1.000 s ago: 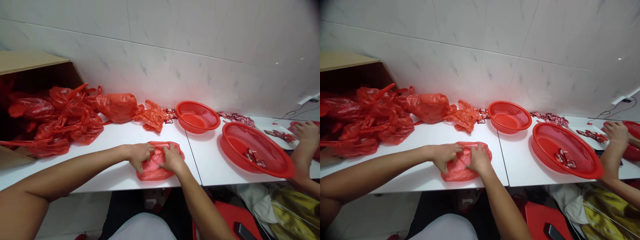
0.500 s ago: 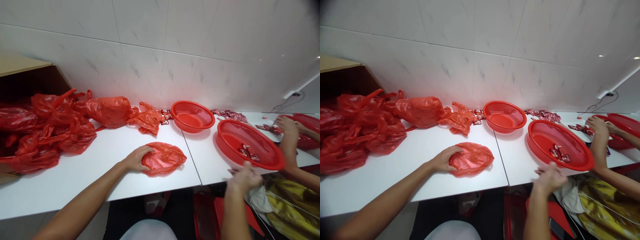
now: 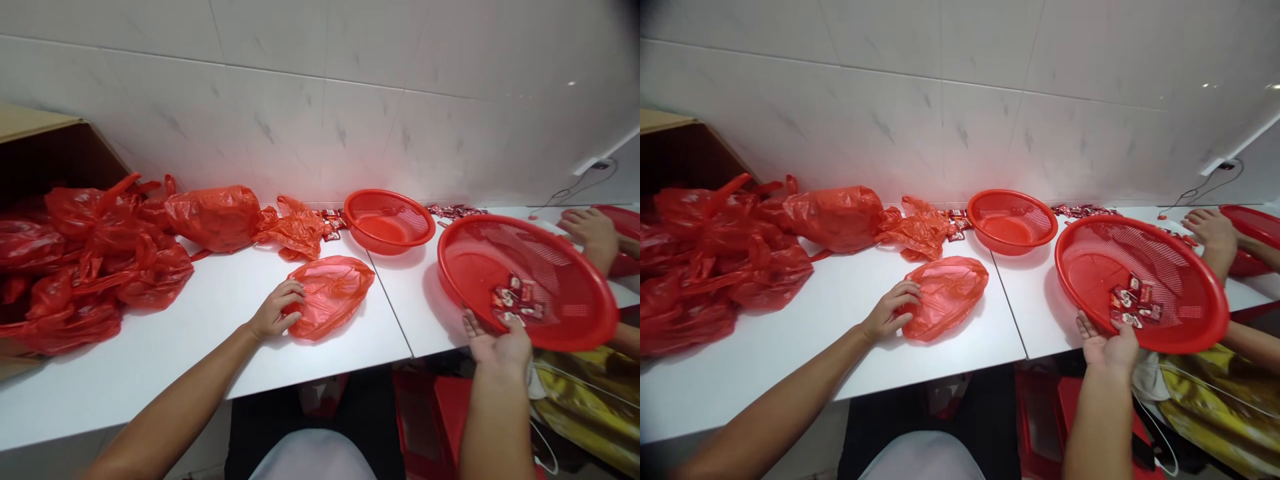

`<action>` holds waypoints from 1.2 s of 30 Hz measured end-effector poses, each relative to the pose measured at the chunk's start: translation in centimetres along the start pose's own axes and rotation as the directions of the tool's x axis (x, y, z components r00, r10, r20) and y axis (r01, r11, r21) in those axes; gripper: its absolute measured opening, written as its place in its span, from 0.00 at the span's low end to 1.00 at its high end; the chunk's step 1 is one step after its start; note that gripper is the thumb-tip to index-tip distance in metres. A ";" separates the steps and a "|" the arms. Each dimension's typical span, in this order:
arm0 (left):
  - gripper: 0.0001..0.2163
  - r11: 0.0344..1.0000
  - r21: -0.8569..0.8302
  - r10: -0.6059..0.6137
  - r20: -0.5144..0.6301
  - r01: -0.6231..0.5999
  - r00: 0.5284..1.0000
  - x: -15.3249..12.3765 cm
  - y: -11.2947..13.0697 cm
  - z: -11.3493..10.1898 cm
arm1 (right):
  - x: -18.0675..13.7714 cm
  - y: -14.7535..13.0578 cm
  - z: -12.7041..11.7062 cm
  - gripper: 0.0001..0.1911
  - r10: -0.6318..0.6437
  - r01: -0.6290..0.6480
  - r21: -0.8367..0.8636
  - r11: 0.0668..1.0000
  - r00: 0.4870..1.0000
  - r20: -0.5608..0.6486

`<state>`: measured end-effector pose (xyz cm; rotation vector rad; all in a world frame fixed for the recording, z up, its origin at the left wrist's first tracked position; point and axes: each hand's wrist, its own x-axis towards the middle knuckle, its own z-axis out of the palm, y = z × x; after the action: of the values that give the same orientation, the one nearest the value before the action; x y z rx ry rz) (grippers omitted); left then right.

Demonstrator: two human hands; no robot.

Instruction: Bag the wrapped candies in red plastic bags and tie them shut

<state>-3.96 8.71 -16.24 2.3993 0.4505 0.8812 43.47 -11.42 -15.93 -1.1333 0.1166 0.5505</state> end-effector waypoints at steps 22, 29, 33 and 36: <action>0.32 0.609 -0.400 -0.728 0.062 0.685 0.683 -1.2 0.1 -1.5 | -9.9 8.2 11.6 0.15 -0.432 0.623 -0.259 0.738 0.731 0.528; 0.28 0.501 -0.515 -0.724 0.190 0.696 0.663 -0.7 0.9 -1.2 | -7.1 9.6 10.0 0.16 -0.505 0.775 -0.266 0.574 0.590 0.630; 0.25 0.446 -0.576 -0.767 0.148 0.685 0.624 -0.4 0.7 -0.6 | -6.3 9.9 9.7 0.16 -0.552 0.853 -0.217 0.475 0.481 0.681; 0.25 0.423 -0.620 -0.785 0.115 0.661 0.609 -0.4 0.3 -0.3 | -6.6 9.8 10.0 0.19 -0.562 0.897 -0.211 0.387 0.411 0.718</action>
<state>-4.46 8.42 -16.09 1.2700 1.0172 0.6785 31.27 -1.95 -17.32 -1.4117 -1.1691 -0.0205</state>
